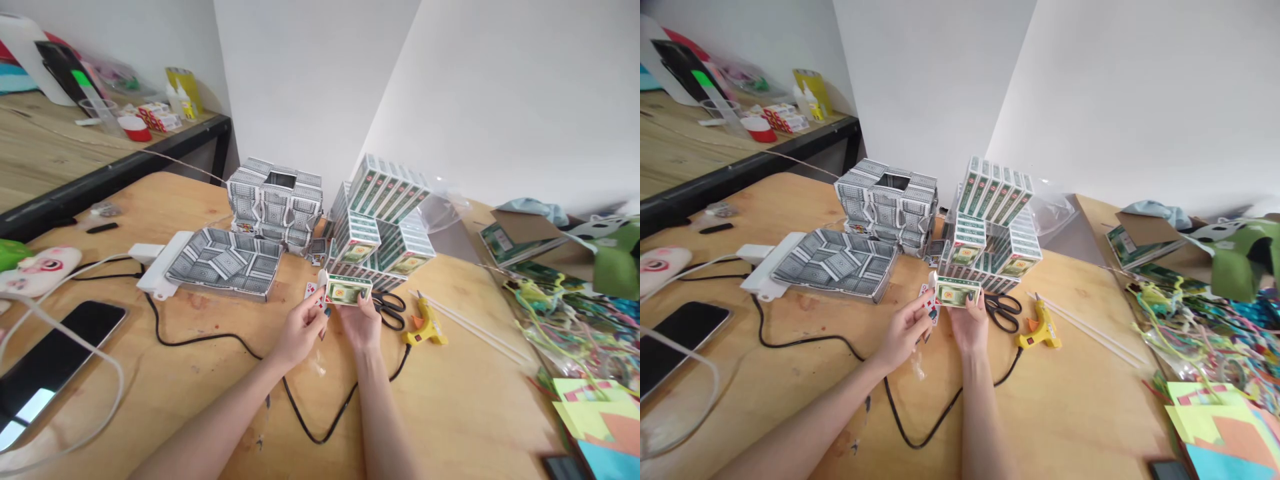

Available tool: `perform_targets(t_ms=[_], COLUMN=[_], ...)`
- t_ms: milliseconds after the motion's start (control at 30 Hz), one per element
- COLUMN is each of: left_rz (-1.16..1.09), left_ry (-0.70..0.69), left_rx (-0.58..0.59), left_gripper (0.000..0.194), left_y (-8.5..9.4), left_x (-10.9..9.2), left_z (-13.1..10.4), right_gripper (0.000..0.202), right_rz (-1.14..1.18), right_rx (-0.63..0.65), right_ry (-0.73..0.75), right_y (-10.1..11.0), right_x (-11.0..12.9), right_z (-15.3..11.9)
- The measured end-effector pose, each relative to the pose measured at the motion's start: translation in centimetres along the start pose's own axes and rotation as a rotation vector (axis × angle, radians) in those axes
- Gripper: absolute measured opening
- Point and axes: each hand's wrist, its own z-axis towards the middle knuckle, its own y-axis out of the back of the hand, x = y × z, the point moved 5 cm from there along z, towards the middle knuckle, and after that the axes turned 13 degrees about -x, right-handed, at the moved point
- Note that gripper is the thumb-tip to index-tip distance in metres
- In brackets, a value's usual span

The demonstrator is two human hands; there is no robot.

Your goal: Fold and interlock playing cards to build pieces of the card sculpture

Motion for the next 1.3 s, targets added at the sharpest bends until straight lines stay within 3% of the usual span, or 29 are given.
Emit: perform_targets(t_ms=[333,533,667,933,1300], left_rz=[-0.014,0.154,0.259,0.329,0.376], left_ry=[0.033,-0.058,-0.111,-0.179,-0.200], left_rx=[-0.025,-0.128,-0.123,-0.137,-0.172], left_gripper=[0.046,0.029,0.024,0.023,0.023], left_y=[0.6,2.0,2.5,2.8,2.5], left_x=[-0.3,-0.5,-0.6,-0.5,-0.8], left_z=[0.7,1.8,2.4,2.8,2.4], right_gripper=[0.029,0.027,0.025,0.022,0.022], right_rz=[0.006,-0.019,-0.062,-0.047,-0.029], right_rx=[0.020,0.091,0.103,0.119,0.046], right_ry=[-0.057,-0.087,-0.076,-0.067,-0.057], right_y=[0.2,-0.3,-0.7,-1.3,-0.6], right_x=[0.3,-0.1,-0.2,-0.4,-0.2], right_z=[-0.2,-0.4,-0.7,-0.9,-0.5])
